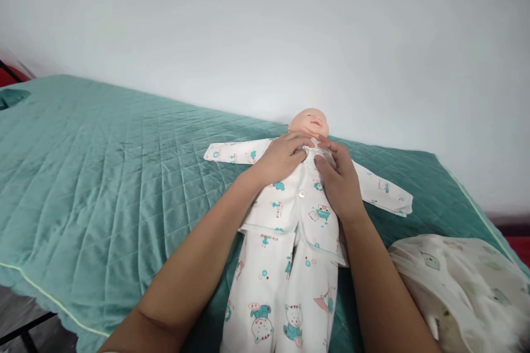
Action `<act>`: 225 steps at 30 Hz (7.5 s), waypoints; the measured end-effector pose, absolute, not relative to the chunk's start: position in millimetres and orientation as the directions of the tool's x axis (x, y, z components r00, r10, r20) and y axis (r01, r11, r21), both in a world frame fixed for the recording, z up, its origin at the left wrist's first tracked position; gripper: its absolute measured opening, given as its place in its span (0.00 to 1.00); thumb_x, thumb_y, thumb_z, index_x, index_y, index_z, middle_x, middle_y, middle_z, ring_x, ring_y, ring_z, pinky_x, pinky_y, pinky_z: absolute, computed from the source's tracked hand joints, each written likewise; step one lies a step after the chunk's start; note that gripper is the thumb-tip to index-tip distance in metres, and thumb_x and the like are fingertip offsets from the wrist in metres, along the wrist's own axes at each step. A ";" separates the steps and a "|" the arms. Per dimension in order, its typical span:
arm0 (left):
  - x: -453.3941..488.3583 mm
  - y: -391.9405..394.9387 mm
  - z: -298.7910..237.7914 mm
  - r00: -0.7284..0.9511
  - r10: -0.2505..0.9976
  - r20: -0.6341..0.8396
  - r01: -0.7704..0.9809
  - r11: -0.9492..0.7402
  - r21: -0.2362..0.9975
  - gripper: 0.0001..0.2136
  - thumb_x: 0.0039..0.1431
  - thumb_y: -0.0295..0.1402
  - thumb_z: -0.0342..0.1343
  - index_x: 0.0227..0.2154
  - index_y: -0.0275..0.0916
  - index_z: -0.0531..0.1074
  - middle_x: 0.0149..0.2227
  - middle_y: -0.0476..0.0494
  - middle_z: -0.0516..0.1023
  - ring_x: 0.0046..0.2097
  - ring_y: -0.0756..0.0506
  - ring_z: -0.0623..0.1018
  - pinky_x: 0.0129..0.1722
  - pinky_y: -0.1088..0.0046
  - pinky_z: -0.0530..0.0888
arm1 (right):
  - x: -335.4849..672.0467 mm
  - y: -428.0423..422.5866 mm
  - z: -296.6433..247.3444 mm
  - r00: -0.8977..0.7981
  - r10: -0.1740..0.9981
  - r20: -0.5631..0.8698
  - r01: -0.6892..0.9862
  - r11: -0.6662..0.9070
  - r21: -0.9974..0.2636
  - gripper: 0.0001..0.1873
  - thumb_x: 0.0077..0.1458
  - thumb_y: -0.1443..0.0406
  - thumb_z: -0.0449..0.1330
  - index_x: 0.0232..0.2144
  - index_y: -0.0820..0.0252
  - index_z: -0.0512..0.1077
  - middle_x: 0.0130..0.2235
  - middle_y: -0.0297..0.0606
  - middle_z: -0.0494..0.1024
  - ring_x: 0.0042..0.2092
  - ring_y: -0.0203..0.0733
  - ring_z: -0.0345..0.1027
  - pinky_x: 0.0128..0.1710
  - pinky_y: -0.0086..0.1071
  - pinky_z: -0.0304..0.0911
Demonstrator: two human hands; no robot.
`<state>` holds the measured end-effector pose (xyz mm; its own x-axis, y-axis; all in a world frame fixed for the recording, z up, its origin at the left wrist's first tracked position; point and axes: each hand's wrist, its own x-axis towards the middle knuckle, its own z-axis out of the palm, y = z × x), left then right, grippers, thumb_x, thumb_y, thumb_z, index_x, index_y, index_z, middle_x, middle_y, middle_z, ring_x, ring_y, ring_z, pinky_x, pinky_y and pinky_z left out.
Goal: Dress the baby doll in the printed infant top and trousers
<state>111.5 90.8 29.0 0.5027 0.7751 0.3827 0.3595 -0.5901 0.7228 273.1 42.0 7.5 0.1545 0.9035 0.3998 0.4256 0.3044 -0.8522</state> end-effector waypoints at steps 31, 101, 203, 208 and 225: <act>115.2 120.9 23.2 0.510 0.790 0.340 0.171 -0.480 0.860 0.04 0.60 0.29 0.56 0.32 0.39 0.76 0.46 0.43 0.80 0.51 0.44 0.77 0.57 0.64 0.69 | 282.7 55.4 -1.3 0.073 0.916 0.395 0.543 0.296 -0.786 0.19 0.62 0.58 0.52 0.54 0.50 0.70 0.61 0.40 0.72 0.64 0.52 0.60 0.66 0.54 0.51; 108.7 83.7 19.8 0.415 0.798 0.437 0.498 -0.601 0.625 0.15 0.69 0.36 0.47 0.46 0.43 0.79 0.59 0.42 0.74 0.63 0.40 0.69 0.65 0.57 0.63 | 272.5 25.5 1.3 0.208 0.857 0.471 0.392 0.368 -0.843 0.12 0.59 0.61 0.58 0.46 0.52 0.73 0.55 0.40 0.76 0.59 0.47 0.67 0.63 0.49 0.58; 65.2 42.1 11.7 0.636 0.667 0.387 0.133 -0.589 0.797 0.07 0.64 0.39 0.59 0.40 0.47 0.80 0.68 0.47 0.65 0.72 0.41 0.57 0.71 0.49 0.54 | 266.6 -19.7 -5.0 0.035 0.900 0.435 0.418 0.382 -0.824 0.21 0.56 0.59 0.65 0.50 0.46 0.64 0.67 0.38 0.59 0.70 0.49 0.48 0.71 0.55 0.41; 64.2 39.9 12.6 0.622 0.704 0.344 0.148 -0.537 0.831 0.07 0.63 0.39 0.60 0.39 0.47 0.80 0.68 0.48 0.64 0.72 0.40 0.56 0.70 0.49 0.55 | 267.1 -20.8 -3.0 0.025 0.906 0.422 0.414 0.375 -0.830 0.19 0.58 0.60 0.63 0.50 0.46 0.64 0.67 0.38 0.58 0.70 0.48 0.48 0.71 0.53 0.42; 63.1 41.5 11.2 0.619 0.692 0.372 0.118 -0.550 0.827 0.07 0.61 0.38 0.62 0.40 0.47 0.81 0.68 0.47 0.65 0.71 0.40 0.59 0.70 0.47 0.55 | 261.0 -21.7 -7.5 0.003 0.854 0.521 0.529 0.441 -0.725 0.20 0.59 0.60 0.61 0.53 0.45 0.63 0.66 0.40 0.61 0.68 0.50 0.51 0.69 0.54 0.46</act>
<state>63.1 41.5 11.2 0.6185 0.6923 0.3717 0.1183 -0.5496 0.8270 261.0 -21.7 -7.5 0.0027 0.8536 0.5208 0.5292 0.4407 -0.7251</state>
